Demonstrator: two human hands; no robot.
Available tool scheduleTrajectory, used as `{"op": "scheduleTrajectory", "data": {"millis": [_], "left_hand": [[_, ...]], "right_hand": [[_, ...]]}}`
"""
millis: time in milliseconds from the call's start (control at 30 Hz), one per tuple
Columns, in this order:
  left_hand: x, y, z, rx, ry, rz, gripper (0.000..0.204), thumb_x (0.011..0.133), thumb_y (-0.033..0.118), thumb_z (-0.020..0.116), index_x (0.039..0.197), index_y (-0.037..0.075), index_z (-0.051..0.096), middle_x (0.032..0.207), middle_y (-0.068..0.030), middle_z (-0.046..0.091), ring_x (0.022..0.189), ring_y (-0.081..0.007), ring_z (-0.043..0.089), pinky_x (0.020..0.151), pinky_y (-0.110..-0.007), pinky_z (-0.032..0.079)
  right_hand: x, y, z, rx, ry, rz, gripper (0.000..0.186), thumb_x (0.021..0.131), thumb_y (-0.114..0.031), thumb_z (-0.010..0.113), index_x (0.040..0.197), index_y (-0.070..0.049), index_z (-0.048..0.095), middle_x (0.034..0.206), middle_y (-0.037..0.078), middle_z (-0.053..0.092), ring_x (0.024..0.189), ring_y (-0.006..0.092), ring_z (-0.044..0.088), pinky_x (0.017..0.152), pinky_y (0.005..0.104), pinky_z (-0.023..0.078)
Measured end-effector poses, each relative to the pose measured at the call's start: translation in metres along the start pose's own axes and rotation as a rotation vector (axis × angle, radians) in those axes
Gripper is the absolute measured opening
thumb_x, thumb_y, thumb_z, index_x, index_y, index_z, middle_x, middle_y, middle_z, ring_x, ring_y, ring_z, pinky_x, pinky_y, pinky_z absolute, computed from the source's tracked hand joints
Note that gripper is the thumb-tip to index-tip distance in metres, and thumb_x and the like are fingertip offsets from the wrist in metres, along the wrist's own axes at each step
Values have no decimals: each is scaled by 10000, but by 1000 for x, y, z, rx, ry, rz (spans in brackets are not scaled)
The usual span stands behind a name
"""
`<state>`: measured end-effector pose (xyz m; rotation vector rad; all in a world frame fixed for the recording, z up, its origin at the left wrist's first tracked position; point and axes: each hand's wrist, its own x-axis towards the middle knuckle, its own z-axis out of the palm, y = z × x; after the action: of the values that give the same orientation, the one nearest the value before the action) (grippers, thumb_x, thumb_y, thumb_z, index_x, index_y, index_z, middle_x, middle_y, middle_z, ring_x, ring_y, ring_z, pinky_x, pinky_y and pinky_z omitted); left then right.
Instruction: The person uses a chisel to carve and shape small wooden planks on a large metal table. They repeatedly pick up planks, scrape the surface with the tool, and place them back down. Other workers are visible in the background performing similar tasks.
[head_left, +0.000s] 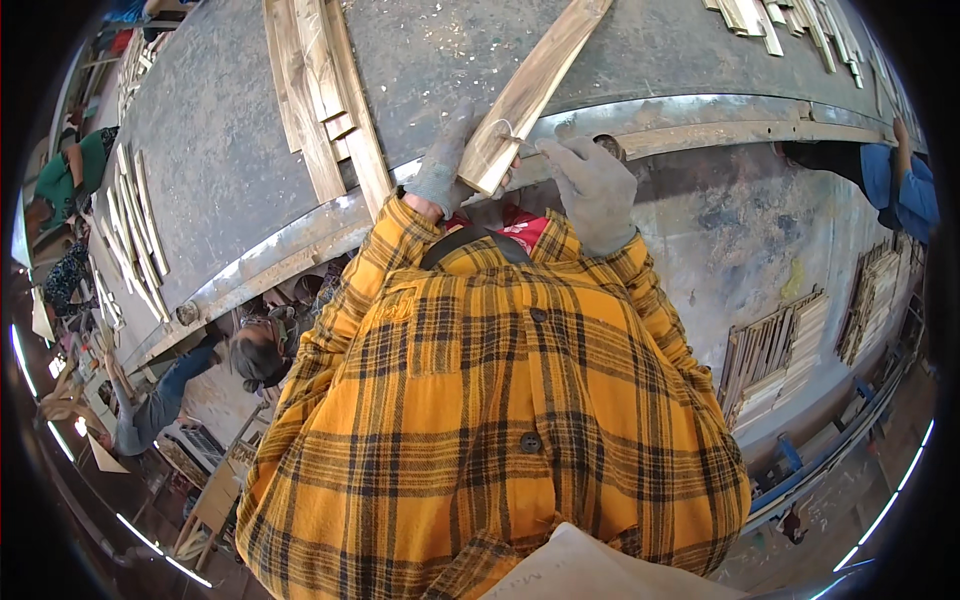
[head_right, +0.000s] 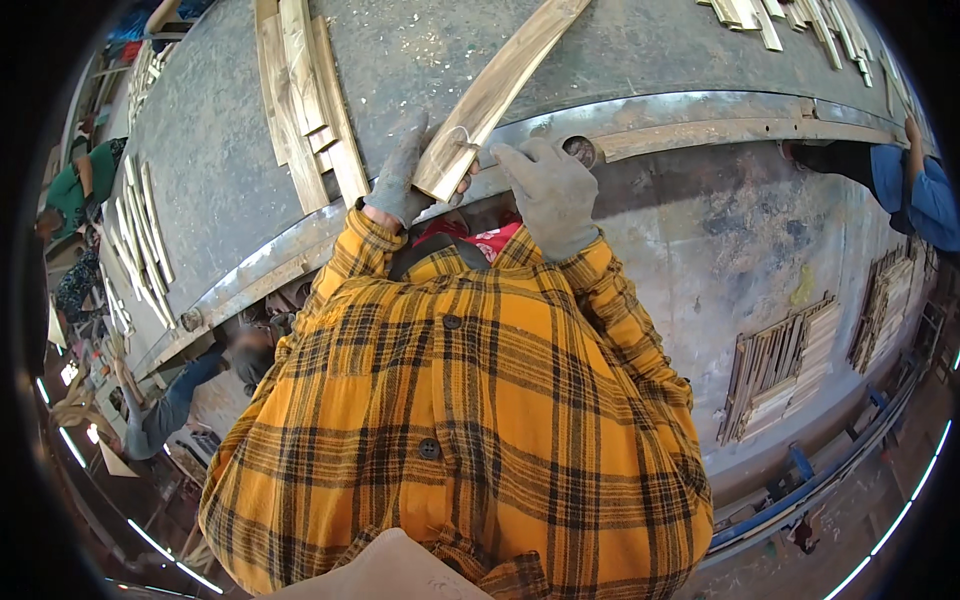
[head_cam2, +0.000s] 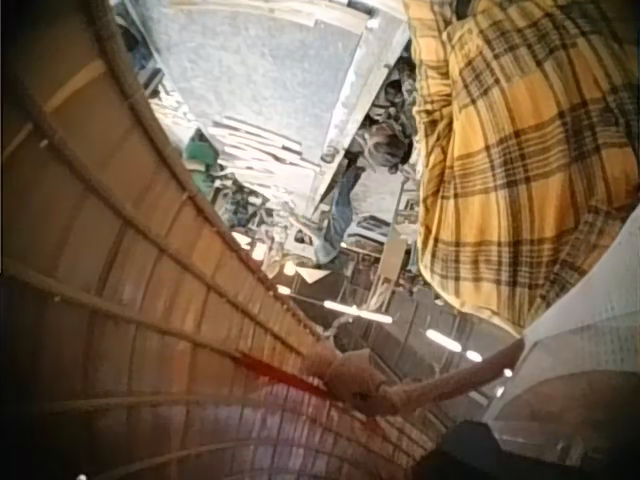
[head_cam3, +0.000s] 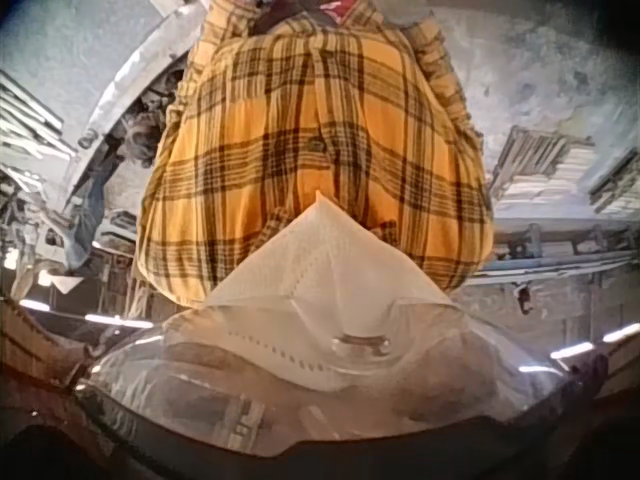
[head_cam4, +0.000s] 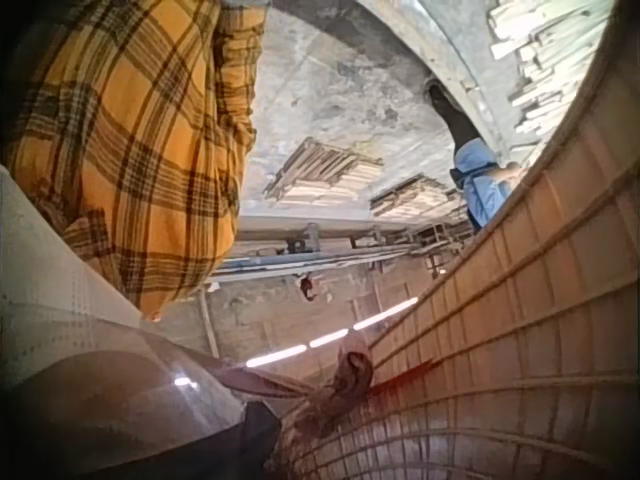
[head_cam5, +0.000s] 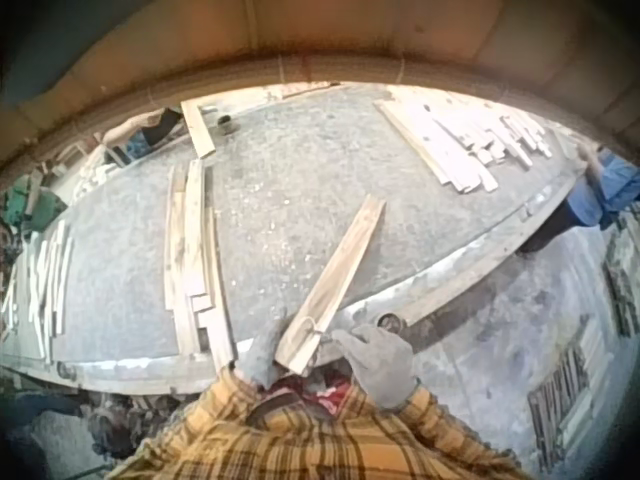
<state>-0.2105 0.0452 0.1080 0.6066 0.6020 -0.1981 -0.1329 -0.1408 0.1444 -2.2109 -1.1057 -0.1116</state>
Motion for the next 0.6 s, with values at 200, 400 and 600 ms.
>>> {"op": "scheduleTrajectory", "data": {"millis": [200,400,600], "left_hand": [[1,2,3,57,-4,-19,717,964,633,334,1318,18,439,868,-214,638,644,-262,650,515,-324,519],[6,-1,5,30,-8,-25,725,954,643,351,1307,18,451,871,-214,640,602,-274,635,484,-346,497],[5,2,8,54,16,-37,712,953,639,360,1296,22,452,854,-202,636,597,-276,637,480,-341,499]], "right_hand": [[-9,-4,-2,-36,-17,-52,298,739,-90,668,1024,-172,704,817,-10,584,764,195,605,628,314,500],[-9,-2,3,-56,30,1,310,729,-66,673,1023,-156,709,827,5,601,777,197,610,626,315,503],[-10,-5,-4,113,34,101,286,761,-71,675,1032,-155,705,845,29,620,787,213,616,624,336,499]]}}
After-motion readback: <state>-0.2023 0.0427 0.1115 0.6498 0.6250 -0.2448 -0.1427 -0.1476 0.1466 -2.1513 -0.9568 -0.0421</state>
